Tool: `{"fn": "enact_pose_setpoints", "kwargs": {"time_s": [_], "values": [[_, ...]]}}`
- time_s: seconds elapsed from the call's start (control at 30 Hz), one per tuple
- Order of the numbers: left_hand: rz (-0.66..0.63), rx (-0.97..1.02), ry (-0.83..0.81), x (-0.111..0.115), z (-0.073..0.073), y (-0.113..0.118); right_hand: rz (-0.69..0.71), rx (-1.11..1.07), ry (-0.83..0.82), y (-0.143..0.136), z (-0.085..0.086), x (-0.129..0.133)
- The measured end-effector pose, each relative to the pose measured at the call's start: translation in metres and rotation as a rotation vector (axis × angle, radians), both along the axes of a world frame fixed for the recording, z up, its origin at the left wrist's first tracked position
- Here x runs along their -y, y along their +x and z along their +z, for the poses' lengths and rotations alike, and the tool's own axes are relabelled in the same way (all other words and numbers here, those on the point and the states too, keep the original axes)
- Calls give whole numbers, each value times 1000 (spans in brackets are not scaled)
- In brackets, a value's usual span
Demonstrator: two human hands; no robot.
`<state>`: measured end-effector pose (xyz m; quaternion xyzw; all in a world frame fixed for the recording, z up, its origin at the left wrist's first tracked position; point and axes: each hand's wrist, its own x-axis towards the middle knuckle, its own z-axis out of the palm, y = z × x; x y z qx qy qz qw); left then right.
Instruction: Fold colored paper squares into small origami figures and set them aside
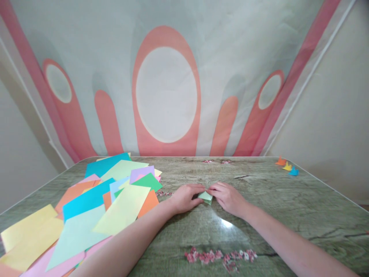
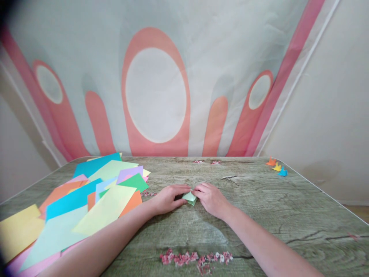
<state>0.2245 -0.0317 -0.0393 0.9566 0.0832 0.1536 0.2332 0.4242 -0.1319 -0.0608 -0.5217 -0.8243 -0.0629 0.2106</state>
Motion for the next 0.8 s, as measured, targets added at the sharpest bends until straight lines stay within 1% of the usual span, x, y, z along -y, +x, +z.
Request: {"fn": "enact_pose_setpoints", "kwargs": {"time_s": [0.13,0.3,0.43,0.57,0.67,0.8], "values": [[-18,-62,108,-4,-2,-2,-10,31,-25,-2,2,2],[-37,-180,209,-3,0,-4,-19,19,-7,-2,-2,1],[-43,-252,253,-3,2,-6,-57,11,27,-3,-3,1],[-38,-307,264,-3,1,-7,-103,0,68,-3,-2,3],[-19,-280,255,-3,-1,-6,-128,4,59,-3,-2,3],[24,-151,241,-3,-3,-3,-156,-4,45,-1,-5,3]]}}
